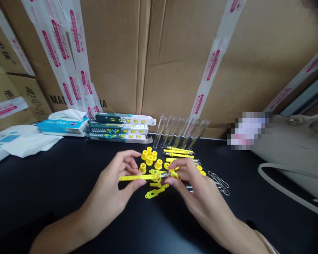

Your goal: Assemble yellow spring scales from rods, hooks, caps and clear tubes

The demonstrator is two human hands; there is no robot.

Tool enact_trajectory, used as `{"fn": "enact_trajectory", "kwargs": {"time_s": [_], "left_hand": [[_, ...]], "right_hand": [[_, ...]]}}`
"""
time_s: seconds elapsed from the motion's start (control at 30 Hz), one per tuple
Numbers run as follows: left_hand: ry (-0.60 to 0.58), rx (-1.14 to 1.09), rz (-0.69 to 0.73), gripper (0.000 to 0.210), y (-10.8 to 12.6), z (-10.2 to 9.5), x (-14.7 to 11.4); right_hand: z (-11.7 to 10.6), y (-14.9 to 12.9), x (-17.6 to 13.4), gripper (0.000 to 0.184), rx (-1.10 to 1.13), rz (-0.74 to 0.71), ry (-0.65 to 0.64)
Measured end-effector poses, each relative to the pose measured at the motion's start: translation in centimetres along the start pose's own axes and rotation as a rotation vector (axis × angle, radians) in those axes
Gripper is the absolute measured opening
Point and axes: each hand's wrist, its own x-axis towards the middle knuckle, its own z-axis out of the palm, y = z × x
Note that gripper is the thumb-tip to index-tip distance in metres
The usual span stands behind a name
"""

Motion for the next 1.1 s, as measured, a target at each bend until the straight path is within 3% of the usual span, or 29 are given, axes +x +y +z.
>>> {"fn": "enact_trajectory", "kwargs": {"time_s": [0.13,0.27,0.37,0.5,0.77,0.93,1.1], "left_hand": [[-0.229,0.151,0.077,0.038,0.1,0.3,-0.6],[-0.316,0.161,0.164,0.033,1.1,0.4,-1.1],[-0.335,0.086,0.132,0.023,1.5,0.6,-1.3],[-0.305,0.042,0.053,0.016,1.7,0.6,-1.3],[-0.205,0.18,0.174,0.012,1.8,-0.1,-1.1],[-0.191,0.231,0.24,0.018,1.7,0.1,-1.2],[-0.288,0.294,0.244,0.011,1.8,-0.1,-1.4]], "right_hand": [[0.1,0.3,0.0,0.015,-0.094,-0.138,0.075],[0.2,-0.2,0.0,0.019,-0.101,-0.292,0.178],[0.4,-0.6,0.0,0.016,-0.058,-0.377,0.176],[0.7,-0.5,-0.2,0.02,-0.068,-0.381,0.202],[0.7,0.2,-0.8,0.022,-0.284,-0.543,0.265],[0.8,-0.4,-0.7,0.016,-0.173,-0.523,0.245],[0.5,-1.0,-0.5,0.006,-0.015,-0.461,0.174]]}}
